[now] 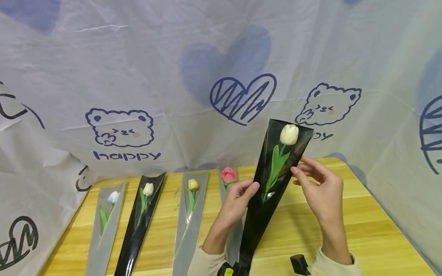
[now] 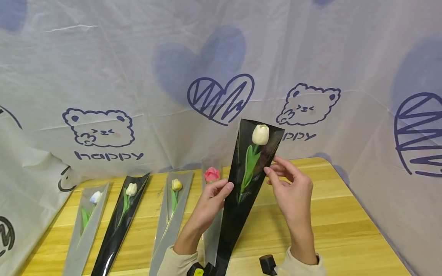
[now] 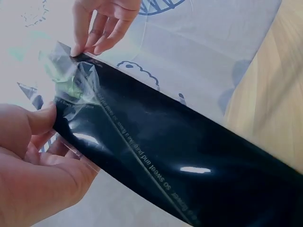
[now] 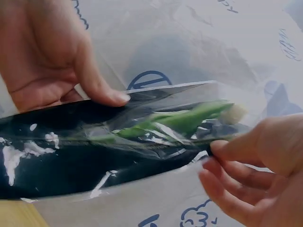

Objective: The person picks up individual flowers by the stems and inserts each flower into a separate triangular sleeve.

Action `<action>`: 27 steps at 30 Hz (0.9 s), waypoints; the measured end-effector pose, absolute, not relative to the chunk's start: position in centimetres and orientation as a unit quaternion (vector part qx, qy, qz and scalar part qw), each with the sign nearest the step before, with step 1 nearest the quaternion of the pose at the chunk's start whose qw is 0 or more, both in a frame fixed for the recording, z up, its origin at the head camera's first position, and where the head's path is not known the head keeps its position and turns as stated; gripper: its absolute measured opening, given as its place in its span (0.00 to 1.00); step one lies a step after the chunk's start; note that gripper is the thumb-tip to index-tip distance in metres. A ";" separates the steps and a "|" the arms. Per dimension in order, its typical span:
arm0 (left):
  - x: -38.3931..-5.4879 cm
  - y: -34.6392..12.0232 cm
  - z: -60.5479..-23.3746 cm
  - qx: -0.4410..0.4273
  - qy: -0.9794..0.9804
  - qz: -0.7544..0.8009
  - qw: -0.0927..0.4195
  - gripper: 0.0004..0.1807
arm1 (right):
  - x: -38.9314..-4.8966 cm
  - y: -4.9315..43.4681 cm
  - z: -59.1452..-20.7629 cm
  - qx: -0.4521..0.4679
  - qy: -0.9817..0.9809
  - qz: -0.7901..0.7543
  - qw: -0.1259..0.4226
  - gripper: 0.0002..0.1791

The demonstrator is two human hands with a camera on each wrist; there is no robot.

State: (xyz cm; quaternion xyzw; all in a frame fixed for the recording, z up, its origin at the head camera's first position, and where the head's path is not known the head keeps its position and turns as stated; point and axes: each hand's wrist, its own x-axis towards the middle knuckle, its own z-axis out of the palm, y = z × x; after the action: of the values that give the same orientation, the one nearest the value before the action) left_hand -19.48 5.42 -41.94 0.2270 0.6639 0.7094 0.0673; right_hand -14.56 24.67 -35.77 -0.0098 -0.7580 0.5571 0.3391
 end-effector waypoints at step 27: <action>-20.1 5.9 -42.4 0.130 0.579 0.805 -0.012 0.10 | -15.2 25.2 -36.6 0.013 -0.743 0.612 0.272 0.16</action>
State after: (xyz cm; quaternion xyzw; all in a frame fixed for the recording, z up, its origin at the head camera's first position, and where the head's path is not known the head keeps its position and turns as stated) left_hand -20.06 5.86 -42.41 0.1305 0.5787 0.8049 -0.0117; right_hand -15.18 25.16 -36.64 0.0128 -0.7428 0.6116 0.2722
